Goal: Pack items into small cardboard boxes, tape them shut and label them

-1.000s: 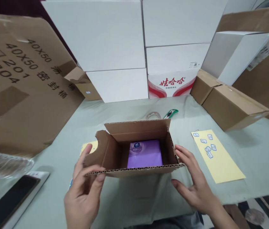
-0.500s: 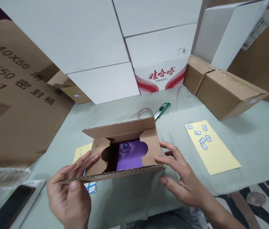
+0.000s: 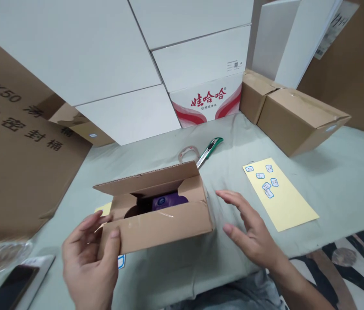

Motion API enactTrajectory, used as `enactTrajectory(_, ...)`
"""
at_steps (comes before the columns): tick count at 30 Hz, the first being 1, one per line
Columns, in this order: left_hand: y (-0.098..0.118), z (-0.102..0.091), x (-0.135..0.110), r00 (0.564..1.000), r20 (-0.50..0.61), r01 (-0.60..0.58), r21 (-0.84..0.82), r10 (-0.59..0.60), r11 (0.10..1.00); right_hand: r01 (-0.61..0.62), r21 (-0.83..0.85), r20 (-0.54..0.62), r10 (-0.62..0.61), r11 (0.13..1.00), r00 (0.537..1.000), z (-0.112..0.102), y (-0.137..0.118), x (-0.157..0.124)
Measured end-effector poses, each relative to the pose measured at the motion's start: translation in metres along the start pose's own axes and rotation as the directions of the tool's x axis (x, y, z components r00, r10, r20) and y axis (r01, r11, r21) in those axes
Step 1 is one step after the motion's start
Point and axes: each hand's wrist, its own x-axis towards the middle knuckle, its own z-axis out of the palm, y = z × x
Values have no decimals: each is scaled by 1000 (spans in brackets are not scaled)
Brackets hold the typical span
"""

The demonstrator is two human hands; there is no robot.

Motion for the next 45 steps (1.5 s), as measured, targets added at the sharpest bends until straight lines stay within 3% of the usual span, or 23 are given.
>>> enactTrajectory(3,-4,-7,12,990,125,-75,72,66,995,-83,12,16,83,997,996,-11,2,9)
enactTrajectory(5,0,-13,24,947,224,-279,212,231,937,-75,8,65,75,997,995,-18,-1,20)
enactTrajectory(7,7,-17,36,833,369,-534,346,411,771,-52,-7,96,52,999,994,-24,-5,30)
enactTrajectory(9,16,-18,45,731,497,-672,405,468,621,-41,-25,114,44,999,992,-27,-7,36)
enactTrajectory(12,25,-15,52,715,573,-682,445,401,580,-60,-26,136,63,998,989,-27,-7,39)
enactTrajectory(17,30,-11,56,664,603,-740,446,442,503,-134,-3,152,133,991,979,-21,-1,37)
enactTrajectory(23,27,-15,48,645,581,-755,379,497,536,-319,149,130,302,936,944,5,18,36)
enactTrajectory(26,20,-16,43,669,578,-720,347,467,601,-378,279,93,367,883,925,18,30,34)
enactTrajectory(29,14,-17,39,712,565,-653,316,416,688,-372,308,70,369,876,927,23,33,32)
enactTrajectory(33,12,-17,38,736,554,-617,316,388,721,-371,330,53,375,868,925,23,29,31)
enactTrajectory(41,11,-17,38,732,554,-624,314,396,716,-362,334,39,371,870,928,28,37,46)
enactTrajectory(45,9,-12,38,692,562,-659,236,453,714,-317,248,-60,341,916,938,18,34,43)
